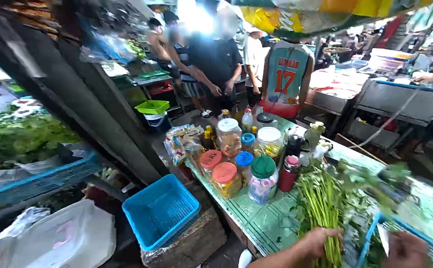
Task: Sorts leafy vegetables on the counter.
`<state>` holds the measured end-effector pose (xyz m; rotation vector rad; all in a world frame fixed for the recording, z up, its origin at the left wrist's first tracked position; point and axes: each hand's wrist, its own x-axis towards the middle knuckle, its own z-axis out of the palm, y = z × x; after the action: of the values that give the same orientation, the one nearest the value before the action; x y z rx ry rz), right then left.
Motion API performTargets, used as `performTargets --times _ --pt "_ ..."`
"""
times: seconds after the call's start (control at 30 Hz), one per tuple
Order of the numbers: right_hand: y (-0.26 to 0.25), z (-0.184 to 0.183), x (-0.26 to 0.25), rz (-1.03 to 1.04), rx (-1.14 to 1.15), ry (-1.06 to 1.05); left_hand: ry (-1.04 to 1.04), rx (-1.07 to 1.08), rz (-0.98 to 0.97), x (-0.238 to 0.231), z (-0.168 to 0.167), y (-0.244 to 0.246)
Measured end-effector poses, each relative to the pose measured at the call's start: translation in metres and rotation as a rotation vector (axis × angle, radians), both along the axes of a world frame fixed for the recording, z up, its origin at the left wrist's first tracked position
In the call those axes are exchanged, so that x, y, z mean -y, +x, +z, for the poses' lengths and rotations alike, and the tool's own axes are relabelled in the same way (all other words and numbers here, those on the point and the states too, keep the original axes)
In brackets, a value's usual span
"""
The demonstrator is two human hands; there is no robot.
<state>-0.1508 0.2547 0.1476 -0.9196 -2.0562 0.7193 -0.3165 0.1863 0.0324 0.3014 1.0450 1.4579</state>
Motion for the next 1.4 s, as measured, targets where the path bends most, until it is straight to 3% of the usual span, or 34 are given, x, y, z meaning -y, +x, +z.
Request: performTargets --times 0.1,0.17,0.3,0.53,0.7,0.87,0.97,1.07,1.17,1.23,1.4 --pt "-0.042 -0.068 0.024 0.052 0.029 -0.085 0.031 0.01 0.032 0.007 0.012 0.013" --pt "-0.053 -0.087 0.033 0.089 0.106 -0.078 0.022 0.031 0.078 0.008 0.013 0.013" --pt "-0.055 -0.092 0.038 0.144 0.089 -0.012 0.05 0.15 0.142 0.01 0.003 0.001" --pt "-0.057 -0.084 0.028 0.075 0.114 0.338 -0.087 0.13 0.238 -0.001 0.033 -0.007" --pt "-0.051 -0.084 0.012 0.288 0.0 0.44 -0.221 -0.002 0.189 -0.01 0.057 -0.016" --pt "-0.027 -0.064 -0.012 0.519 -0.141 0.248 -0.23 -0.188 0.097 -0.018 0.091 -0.013" --pt "-0.014 -0.053 -0.012 0.588 -0.115 0.236 -0.184 -0.203 0.147 -0.029 0.119 -0.027" --pt "0.018 -0.058 -0.027 0.299 0.033 0.151 -0.1 -0.239 0.208 -0.033 0.141 -0.055" --pt "0.036 -0.071 -0.05 -0.116 0.517 -0.01 -0.029 -0.267 0.232 -0.025 0.155 -0.07" --pt "0.024 -0.087 -0.049 -0.111 0.614 -0.146 0.012 -0.271 0.26 -0.022 0.158 -0.072" --pt "-0.046 -0.12 -0.008 -0.003 0.497 -0.726 0.043 -0.251 0.289 -0.012 0.132 -0.066"
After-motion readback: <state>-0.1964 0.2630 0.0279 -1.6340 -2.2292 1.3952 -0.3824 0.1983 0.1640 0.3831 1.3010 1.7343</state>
